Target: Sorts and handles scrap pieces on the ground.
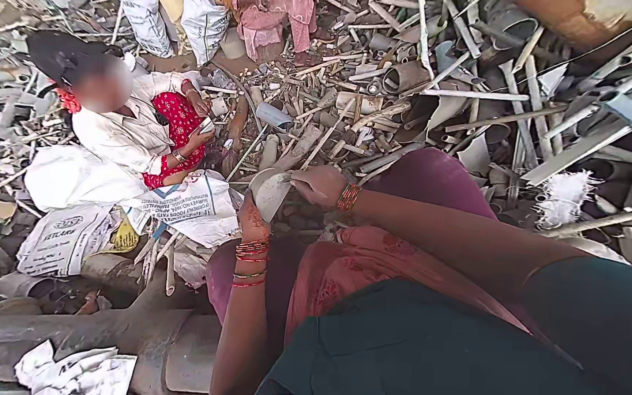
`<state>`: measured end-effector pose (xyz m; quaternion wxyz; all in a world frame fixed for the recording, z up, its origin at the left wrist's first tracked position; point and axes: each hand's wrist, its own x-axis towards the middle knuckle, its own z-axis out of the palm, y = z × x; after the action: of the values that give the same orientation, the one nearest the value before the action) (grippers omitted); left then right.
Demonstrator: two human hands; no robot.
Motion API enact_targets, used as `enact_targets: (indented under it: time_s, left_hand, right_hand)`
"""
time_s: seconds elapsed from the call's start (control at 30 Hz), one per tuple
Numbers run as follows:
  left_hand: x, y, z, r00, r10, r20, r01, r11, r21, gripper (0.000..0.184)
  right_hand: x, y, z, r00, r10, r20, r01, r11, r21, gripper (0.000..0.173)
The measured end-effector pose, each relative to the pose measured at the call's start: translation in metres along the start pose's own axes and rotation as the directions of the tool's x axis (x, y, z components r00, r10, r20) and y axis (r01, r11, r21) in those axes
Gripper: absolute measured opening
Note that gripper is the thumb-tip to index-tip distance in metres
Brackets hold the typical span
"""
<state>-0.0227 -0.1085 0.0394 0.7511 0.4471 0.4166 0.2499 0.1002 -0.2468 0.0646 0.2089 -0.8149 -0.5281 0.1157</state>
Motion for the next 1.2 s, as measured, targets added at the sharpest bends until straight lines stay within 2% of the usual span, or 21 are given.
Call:
enact_targets:
  time_s: [0.17,0.27,0.33,0.47,0.67,0.83,0.93,1.0,1.07,1.13,1.2]
  left_hand:
    - [0.007,-0.001,0.01,0.999,-0.027,-0.019,0.026,0.999,-0.02,0.041]
    - [0.009,-0.001,0.01,0.999,-0.021,-0.029,0.021,1.0,0.009,0.042]
    - [0.009,-0.002,0.007,0.999,-0.016,-0.047,0.017,1.0,0.014,0.043]
    - [0.013,-0.007,-0.005,0.997,-0.027,-0.068,0.025,0.999,-0.023,0.043]
    - [0.012,0.001,-0.005,0.992,-0.037,-0.12,0.042,0.999,0.034,0.043]
    - [0.016,0.0,-0.01,0.99,-0.03,-0.135,0.043,0.995,0.092,0.042]
    - [0.019,-0.001,-0.011,0.991,-0.023,-0.129,0.037,0.994,0.104,0.044]
    - [0.024,-0.004,-0.013,0.991,0.009,-0.136,0.015,0.985,0.174,0.045]
    - [0.027,-0.007,-0.016,0.991,0.048,-0.128,-0.006,0.949,0.315,0.046]
    - [0.03,-0.009,-0.02,0.996,0.037,-0.085,0.005,0.895,0.447,0.046]
    - [0.027,-0.006,-0.02,1.0,0.004,-0.005,0.0,0.863,0.505,0.048]
  right_hand:
    - [-0.002,0.001,0.007,0.998,0.049,0.035,-0.049,0.998,0.024,0.031]
    - [0.002,0.009,0.006,0.999,0.03,-0.042,-0.029,1.0,0.01,0.031]
    - [0.004,0.011,0.007,0.999,0.024,-0.04,-0.024,1.0,0.002,0.03]
    - [0.006,0.001,0.011,0.995,0.027,0.095,-0.03,0.999,0.026,0.033]
    - [0.02,0.005,0.018,0.999,0.04,0.024,-0.04,0.999,0.005,0.034]
    - [0.021,-0.004,0.018,0.983,0.013,0.181,-0.014,1.0,0.003,0.036]
    - [0.028,0.003,0.013,0.985,0.072,0.155,-0.071,0.997,-0.01,0.037]
    - [0.037,0.015,0.006,0.965,0.191,0.181,-0.196,0.98,0.014,0.04]
    - [0.045,0.031,0.003,0.951,0.272,0.146,-0.285,0.955,0.079,0.04]
    - [0.051,0.044,-0.001,0.944,0.315,0.094,-0.326,0.937,0.13,0.038]
    - [0.054,0.049,-0.007,0.939,0.344,0.025,-0.343,0.922,0.181,0.035]
